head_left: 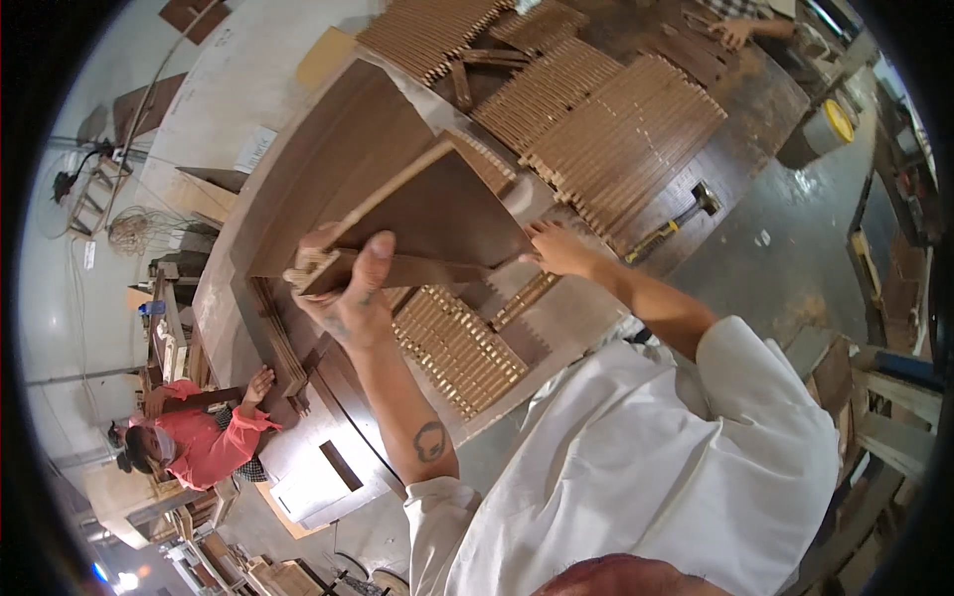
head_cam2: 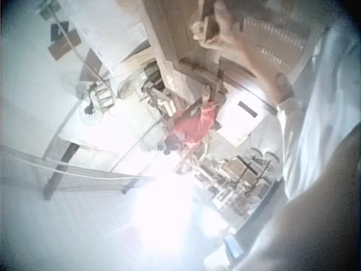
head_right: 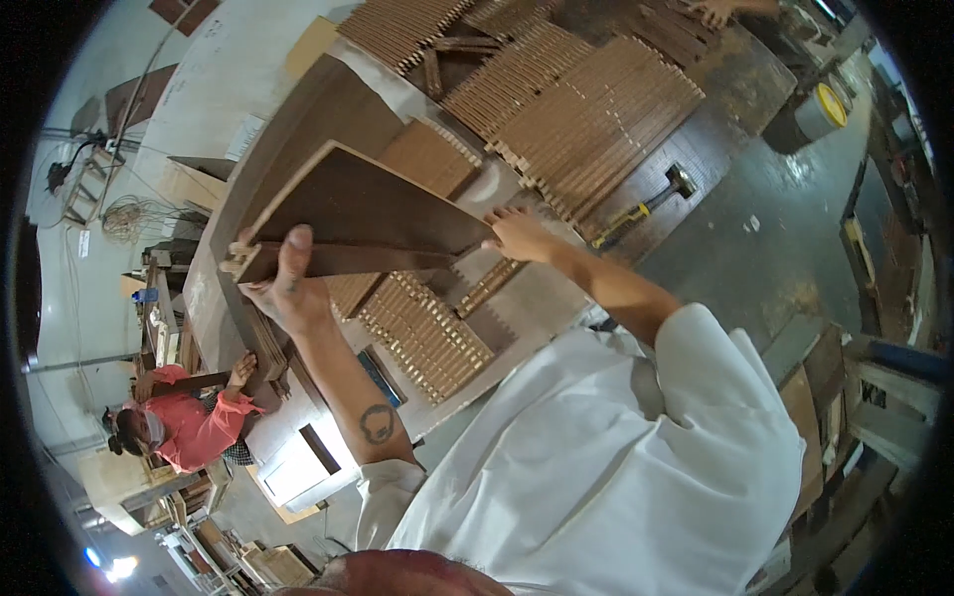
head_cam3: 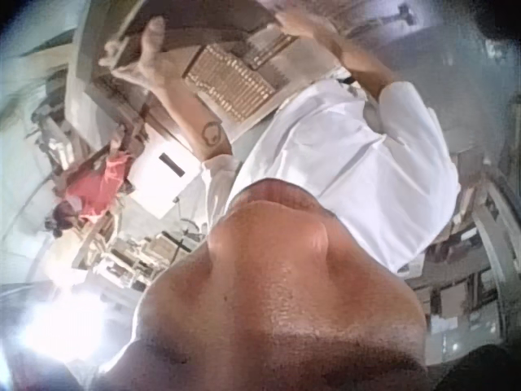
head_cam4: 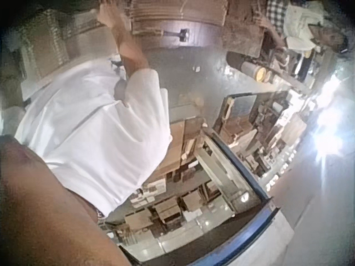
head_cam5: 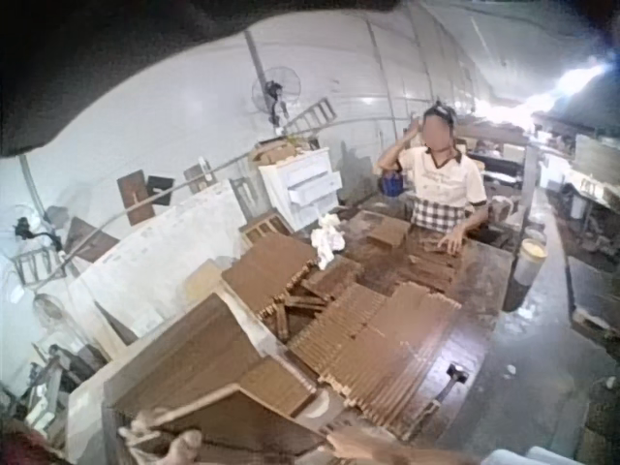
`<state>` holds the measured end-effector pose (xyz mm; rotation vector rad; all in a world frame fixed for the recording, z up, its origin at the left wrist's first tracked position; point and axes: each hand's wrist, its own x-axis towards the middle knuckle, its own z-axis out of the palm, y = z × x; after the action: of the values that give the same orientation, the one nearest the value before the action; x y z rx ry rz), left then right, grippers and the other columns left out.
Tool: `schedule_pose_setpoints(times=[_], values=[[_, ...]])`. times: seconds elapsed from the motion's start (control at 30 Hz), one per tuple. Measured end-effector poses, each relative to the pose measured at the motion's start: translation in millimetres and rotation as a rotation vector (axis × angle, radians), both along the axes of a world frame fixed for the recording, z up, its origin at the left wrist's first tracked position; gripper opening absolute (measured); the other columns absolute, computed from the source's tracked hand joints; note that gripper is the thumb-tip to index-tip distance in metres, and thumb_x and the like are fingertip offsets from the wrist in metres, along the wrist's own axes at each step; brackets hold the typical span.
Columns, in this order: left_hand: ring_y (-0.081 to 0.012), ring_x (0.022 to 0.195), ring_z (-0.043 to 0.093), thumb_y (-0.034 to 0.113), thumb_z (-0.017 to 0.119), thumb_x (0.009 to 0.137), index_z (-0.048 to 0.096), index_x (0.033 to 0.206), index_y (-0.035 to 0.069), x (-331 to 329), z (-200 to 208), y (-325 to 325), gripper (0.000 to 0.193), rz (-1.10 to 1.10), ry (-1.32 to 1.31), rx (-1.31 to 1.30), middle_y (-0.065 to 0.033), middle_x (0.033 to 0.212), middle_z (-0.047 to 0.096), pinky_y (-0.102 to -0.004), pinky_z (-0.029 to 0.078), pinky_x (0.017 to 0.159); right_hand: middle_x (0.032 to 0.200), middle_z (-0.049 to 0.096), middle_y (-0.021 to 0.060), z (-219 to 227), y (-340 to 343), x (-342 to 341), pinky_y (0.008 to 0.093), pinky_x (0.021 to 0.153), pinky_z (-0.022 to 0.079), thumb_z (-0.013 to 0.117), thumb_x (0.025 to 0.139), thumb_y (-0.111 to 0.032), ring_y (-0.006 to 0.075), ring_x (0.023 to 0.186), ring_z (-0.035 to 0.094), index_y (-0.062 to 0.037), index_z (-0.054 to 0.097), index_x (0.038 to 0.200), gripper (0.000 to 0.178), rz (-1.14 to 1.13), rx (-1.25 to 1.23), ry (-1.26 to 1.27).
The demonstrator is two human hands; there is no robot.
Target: The person aligns wooden slats on a table, hammers a wood piece into place, and sorts piles of slats.
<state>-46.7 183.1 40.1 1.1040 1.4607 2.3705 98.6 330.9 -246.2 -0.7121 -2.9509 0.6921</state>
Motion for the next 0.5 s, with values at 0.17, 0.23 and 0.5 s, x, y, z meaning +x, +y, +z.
schedule_pose_setpoints(times=[0.17,0.23,0.5], values=[[-0.0127,0.077,0.056,0.003,0.085,0.06,0.063,0.085,-0.001,-4,3,4,0.034,0.029,0.008,0.013,-0.0033,0.086,0.06,-0.0254,0.047,0.073,0.104,0.064,0.0137,195,-8,0,0.0334,0.084,0.048,0.066,0.086,-0.045,0.0211,0.094,0.063,0.001,0.053,0.12,0.058,0.017,-0.481,0.925],[-0.0118,0.077,0.056,0.004,0.085,0.06,0.063,0.086,-0.001,2,5,7,0.034,0.056,-0.056,-0.058,-0.003,0.086,0.06,-0.0244,0.047,0.071,0.09,0.065,0.0109,262,-18,-20,0.0268,0.072,0.049,0.067,0.086,-0.046,0.013,0.082,0.063,0.0025,0.057,0.112,0.056,0.067,-0.721,1.415],[-0.0071,0.069,0.053,0.009,0.087,0.063,0.059,0.086,0.002,4,12,-2,0.037,-0.088,-0.04,-0.075,0.0006,0.08,0.058,-0.0183,0.044,0.062,0.066,0.06,0.0035,335,-21,-44,0.0231,0.052,0.045,0.062,0.088,-0.017,0.0078,0.058,0.057,0.0016,0.059,0.093,0.019,0.057,-0.451,1.156]])
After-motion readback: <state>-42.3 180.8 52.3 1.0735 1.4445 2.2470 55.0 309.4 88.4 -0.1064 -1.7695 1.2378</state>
